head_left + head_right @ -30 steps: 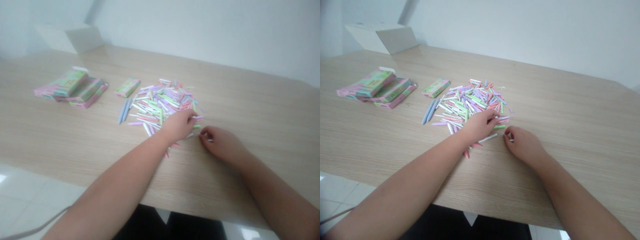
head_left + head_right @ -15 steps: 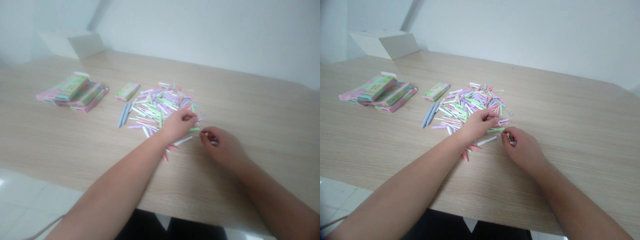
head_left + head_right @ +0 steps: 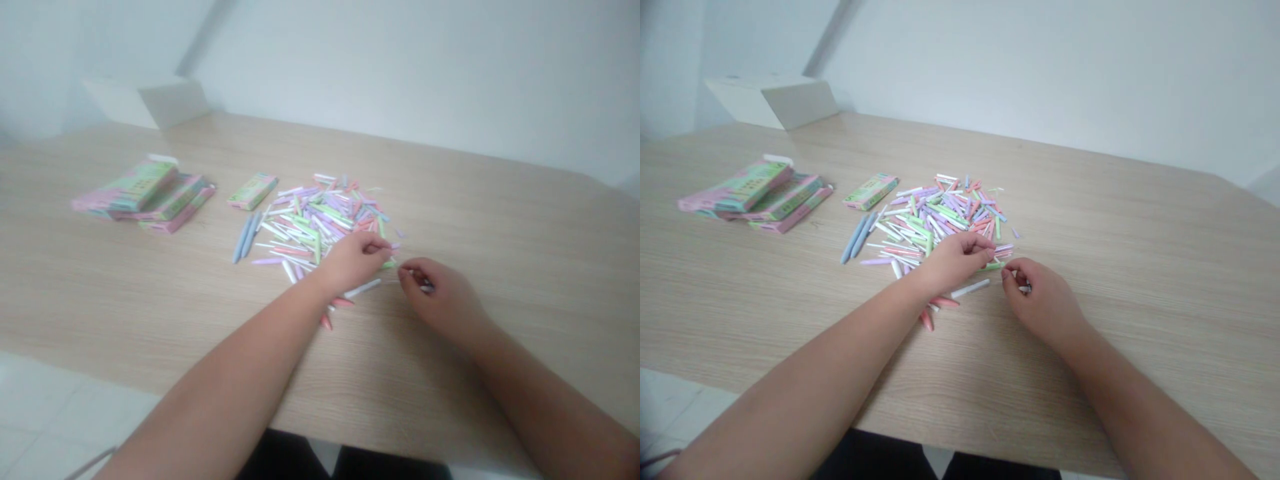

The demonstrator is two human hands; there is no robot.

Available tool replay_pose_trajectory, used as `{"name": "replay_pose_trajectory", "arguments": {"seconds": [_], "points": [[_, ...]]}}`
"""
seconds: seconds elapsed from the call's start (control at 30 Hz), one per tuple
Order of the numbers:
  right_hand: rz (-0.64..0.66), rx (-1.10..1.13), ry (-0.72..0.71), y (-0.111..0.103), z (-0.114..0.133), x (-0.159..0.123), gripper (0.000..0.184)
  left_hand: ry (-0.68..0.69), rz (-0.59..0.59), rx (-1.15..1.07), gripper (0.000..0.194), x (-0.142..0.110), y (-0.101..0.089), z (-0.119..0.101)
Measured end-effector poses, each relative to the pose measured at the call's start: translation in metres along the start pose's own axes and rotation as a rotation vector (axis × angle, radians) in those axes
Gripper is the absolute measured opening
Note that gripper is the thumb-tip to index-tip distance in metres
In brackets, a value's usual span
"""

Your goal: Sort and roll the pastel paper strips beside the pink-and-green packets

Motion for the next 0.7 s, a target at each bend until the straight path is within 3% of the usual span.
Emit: {"name": "replay_pose_trajectory", "arguments": {"seconds": [0.7], "points": [[0.000, 0.012, 0.000, 0.0004, -0.0015, 0.0002, 0.022, 0.007, -0.003, -0.001, 0.029, -0.0036, -0.0010, -0.0040]]}}
Point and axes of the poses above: each hand's wrist, its own x-axis towards the middle knuckle, its own y-axis out of the palm, z = x × y, the point moved 5 cm from there along x, towards the middle knuckle, and after that the axes turned 7 degrees about x, right-handed, at the moved point
